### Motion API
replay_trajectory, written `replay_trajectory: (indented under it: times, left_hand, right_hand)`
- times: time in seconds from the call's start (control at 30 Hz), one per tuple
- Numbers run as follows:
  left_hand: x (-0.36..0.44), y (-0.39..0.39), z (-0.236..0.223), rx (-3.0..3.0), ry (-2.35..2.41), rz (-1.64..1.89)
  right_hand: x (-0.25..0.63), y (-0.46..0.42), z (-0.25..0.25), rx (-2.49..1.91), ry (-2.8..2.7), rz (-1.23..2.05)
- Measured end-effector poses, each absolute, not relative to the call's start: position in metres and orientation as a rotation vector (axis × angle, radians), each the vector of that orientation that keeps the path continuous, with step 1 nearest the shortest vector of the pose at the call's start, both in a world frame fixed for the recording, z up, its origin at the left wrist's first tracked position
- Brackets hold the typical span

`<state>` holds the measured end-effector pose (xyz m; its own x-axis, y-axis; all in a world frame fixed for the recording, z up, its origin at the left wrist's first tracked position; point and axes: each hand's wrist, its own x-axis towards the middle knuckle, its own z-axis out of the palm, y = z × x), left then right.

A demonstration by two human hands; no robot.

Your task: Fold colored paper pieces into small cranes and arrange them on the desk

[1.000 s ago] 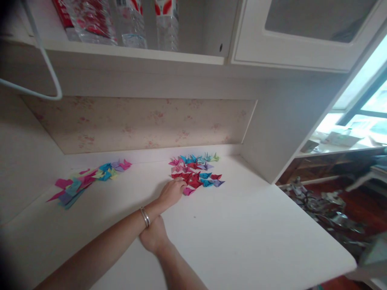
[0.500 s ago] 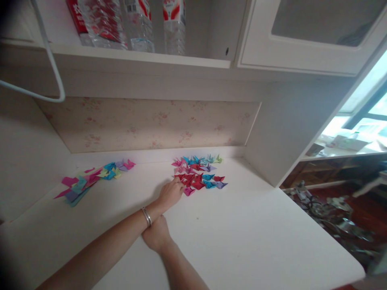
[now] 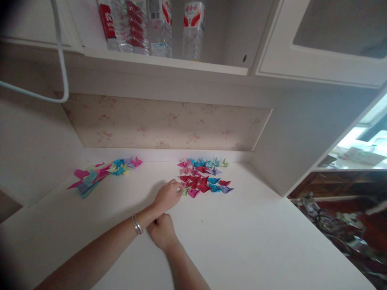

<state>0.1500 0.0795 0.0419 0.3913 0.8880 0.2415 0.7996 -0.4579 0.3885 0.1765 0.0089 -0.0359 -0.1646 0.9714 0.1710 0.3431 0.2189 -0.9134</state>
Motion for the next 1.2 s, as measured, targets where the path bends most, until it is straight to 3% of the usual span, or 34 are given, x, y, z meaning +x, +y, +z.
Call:
replay_trajectory:
  times: [0.23,0.37,0.77,1.0,1.2]
  left_hand:
    - [0.033,0.052,0.004,1.889,1.617,0.97]
    - [-0.028,0.033,-0.022,1.658,1.751,0.936]
    - [-0.04,0.028,-0.022,1.582,1.676,0.961]
    - [-0.041,0.03,-0.019,1.643,1.687,0.936]
    - [-0.041,0.027,-0.018,1.54,1.597,0.932]
  right_hand:
    - [0.174,0.005,-0.023,-1.24,-1.603,1.014]
    - [0.171,0.002,-0.023,-1.272,-1.63,1.057]
    - [0.125,0.032,0.003,-1.294,-1.555,1.275]
    - [0.031,0.106,0.031,-1.272,-2.226,0.693]
    - [-0.053,0.144,0.04,-1.265,-2.453,0.484]
